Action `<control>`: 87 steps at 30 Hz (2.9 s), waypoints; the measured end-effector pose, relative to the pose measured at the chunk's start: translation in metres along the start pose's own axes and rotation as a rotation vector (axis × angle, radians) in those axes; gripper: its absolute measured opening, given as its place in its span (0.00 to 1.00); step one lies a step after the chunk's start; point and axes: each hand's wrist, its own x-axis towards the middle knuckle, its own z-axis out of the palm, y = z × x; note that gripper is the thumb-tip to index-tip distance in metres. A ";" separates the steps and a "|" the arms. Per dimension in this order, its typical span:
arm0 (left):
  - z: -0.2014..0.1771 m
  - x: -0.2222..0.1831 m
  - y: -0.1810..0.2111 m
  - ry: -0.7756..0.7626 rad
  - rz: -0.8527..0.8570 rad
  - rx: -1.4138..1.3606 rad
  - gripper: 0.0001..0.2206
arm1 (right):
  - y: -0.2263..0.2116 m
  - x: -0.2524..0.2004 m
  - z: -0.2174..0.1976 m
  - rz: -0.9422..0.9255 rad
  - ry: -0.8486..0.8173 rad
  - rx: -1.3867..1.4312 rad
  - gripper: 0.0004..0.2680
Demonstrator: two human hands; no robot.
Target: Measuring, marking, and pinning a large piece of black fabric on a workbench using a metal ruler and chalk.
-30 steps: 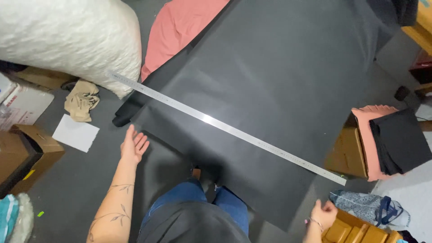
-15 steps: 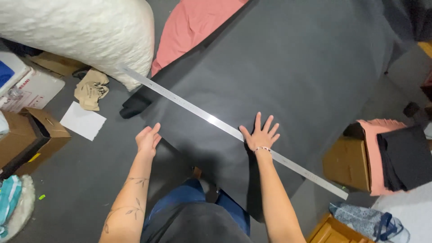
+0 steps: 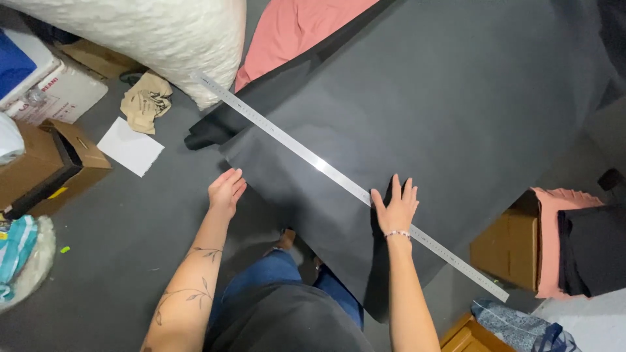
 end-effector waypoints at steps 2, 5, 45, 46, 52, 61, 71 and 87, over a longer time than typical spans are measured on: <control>-0.002 0.012 -0.012 0.085 0.089 0.066 0.23 | 0.012 -0.020 0.017 -0.022 0.024 -0.032 0.28; 0.011 0.012 -0.018 0.267 0.636 0.413 0.13 | 0.012 -0.053 0.035 -0.081 0.076 -0.126 0.28; 0.109 -0.060 -0.042 -0.185 1.286 1.353 0.42 | 0.023 -0.152 0.059 -0.221 0.176 -0.031 0.23; 0.109 -0.061 -0.041 -0.181 1.277 1.351 0.42 | 0.023 -0.152 0.060 -0.226 0.169 -0.036 0.23; 0.110 -0.062 -0.041 -0.165 1.308 1.327 0.41 | 0.026 -0.150 0.061 -0.233 0.169 -0.063 0.23; 0.113 -0.060 -0.049 -0.161 1.228 1.388 0.44 | 0.025 -0.150 0.058 -0.234 0.144 -0.049 0.23; 0.113 -0.062 -0.039 -0.170 1.241 1.352 0.43 | 0.017 -0.150 0.052 -0.243 0.187 -0.098 0.22; 0.115 -0.063 -0.034 -0.126 1.296 1.393 0.42 | 0.024 -0.149 0.056 -0.263 0.213 -0.114 0.22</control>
